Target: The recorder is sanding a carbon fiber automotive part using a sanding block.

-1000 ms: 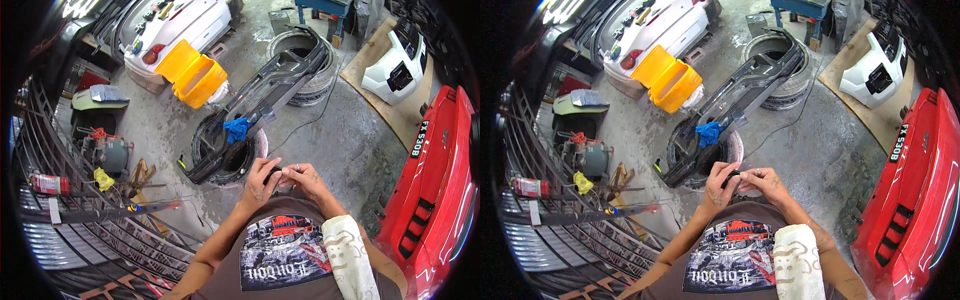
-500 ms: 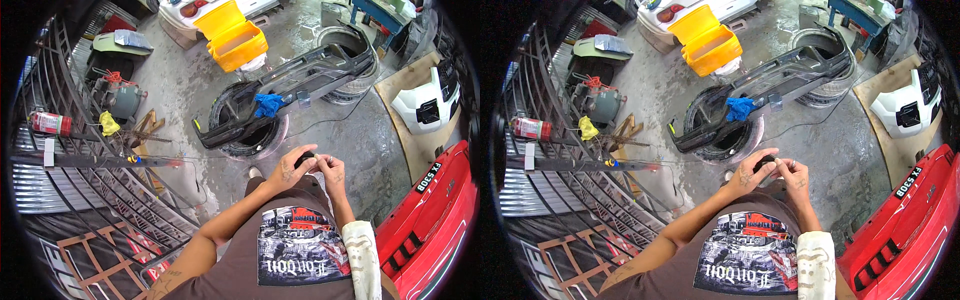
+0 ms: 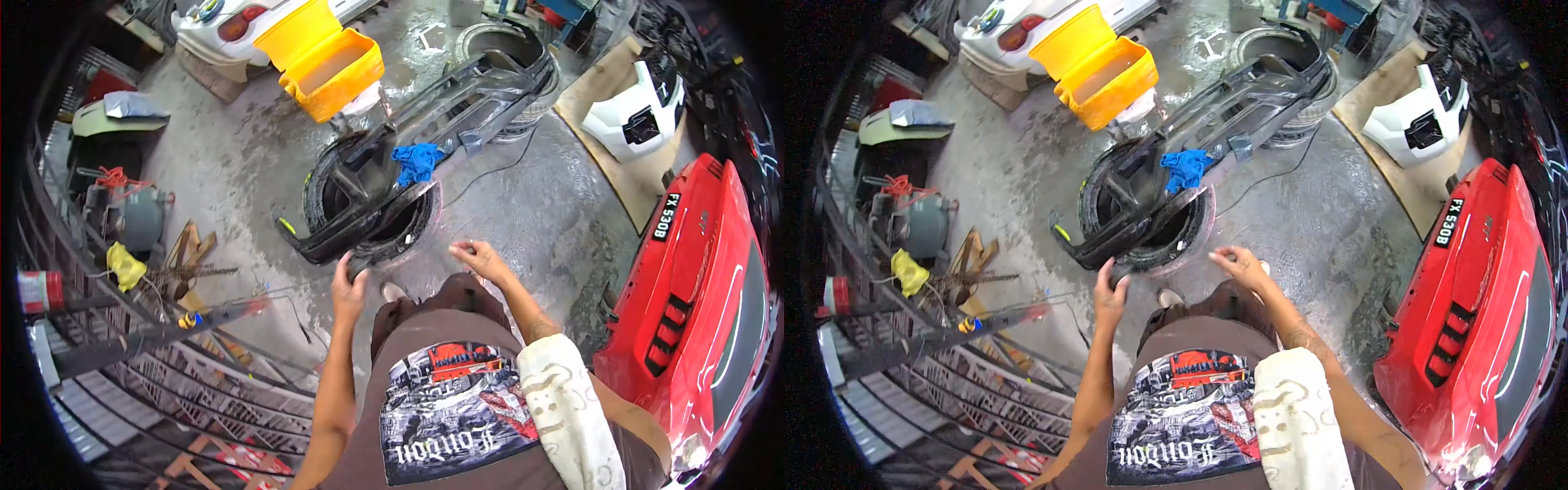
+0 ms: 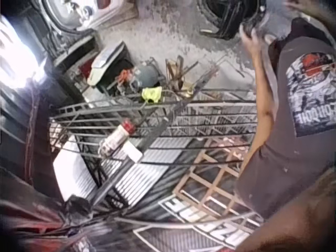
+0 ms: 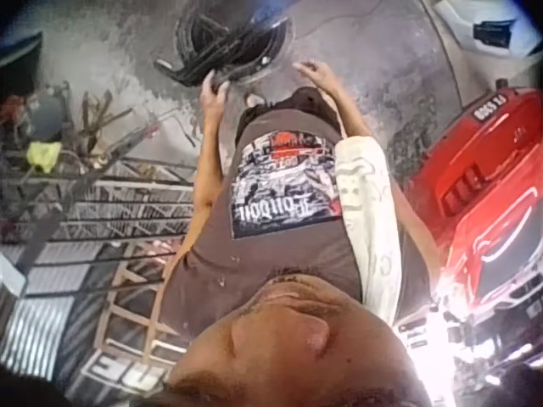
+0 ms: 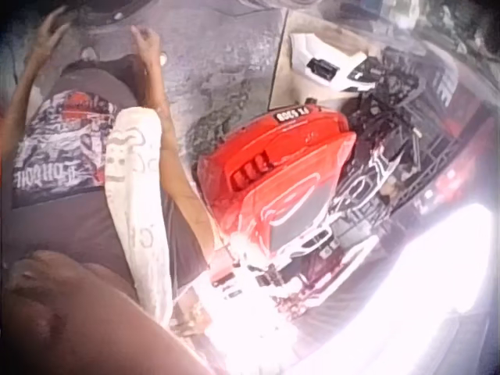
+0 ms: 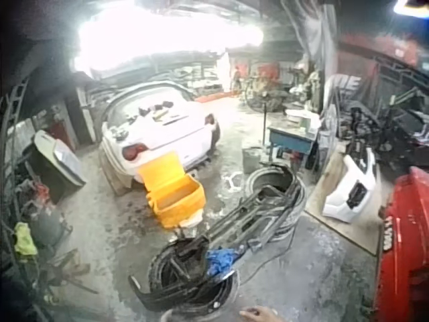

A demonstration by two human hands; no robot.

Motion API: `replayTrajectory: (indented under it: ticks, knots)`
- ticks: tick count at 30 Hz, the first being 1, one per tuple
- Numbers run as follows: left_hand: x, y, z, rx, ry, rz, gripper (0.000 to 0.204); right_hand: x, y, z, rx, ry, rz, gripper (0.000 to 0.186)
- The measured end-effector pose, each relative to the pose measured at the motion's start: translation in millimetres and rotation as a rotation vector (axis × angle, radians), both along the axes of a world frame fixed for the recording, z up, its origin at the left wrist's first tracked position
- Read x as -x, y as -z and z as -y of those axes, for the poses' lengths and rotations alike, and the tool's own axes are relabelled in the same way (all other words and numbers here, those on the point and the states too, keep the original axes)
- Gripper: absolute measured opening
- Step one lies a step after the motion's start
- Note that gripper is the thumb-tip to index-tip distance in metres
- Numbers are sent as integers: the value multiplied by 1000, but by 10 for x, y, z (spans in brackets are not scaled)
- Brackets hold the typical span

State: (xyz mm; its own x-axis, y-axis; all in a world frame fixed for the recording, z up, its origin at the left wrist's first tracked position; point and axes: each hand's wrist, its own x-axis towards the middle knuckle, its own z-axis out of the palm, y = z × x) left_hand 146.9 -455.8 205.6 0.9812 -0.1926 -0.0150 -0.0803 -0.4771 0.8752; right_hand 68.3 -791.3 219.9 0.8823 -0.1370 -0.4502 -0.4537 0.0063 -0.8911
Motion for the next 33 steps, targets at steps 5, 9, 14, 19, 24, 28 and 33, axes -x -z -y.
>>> replayTrajectory:
  ticks: [5,9,14,19,24,28,33]
  knots:
    - [221,1275,-1897,-370,-165,-181,49,526,577,-97,75,62,-412,52]
    - [592,1706,-2796,-567,-192,-375,45,598,452,-202,79,200,-424,55]
    - [156,1818,-2243,-487,-92,-508,45,409,260,165,182,320,-414,55]
    - [-697,1755,-2006,-193,-191,-149,39,-715,436,345,220,118,-264,49]
    - [-2256,571,-433,-90,-114,159,31,-1845,661,1175,354,120,-89,40]
    - [-3697,104,415,-148,-91,272,31,-2998,855,1652,537,150,131,28]
    - [-5885,546,1259,-126,0,466,31,-4304,1382,2039,868,-149,562,22]
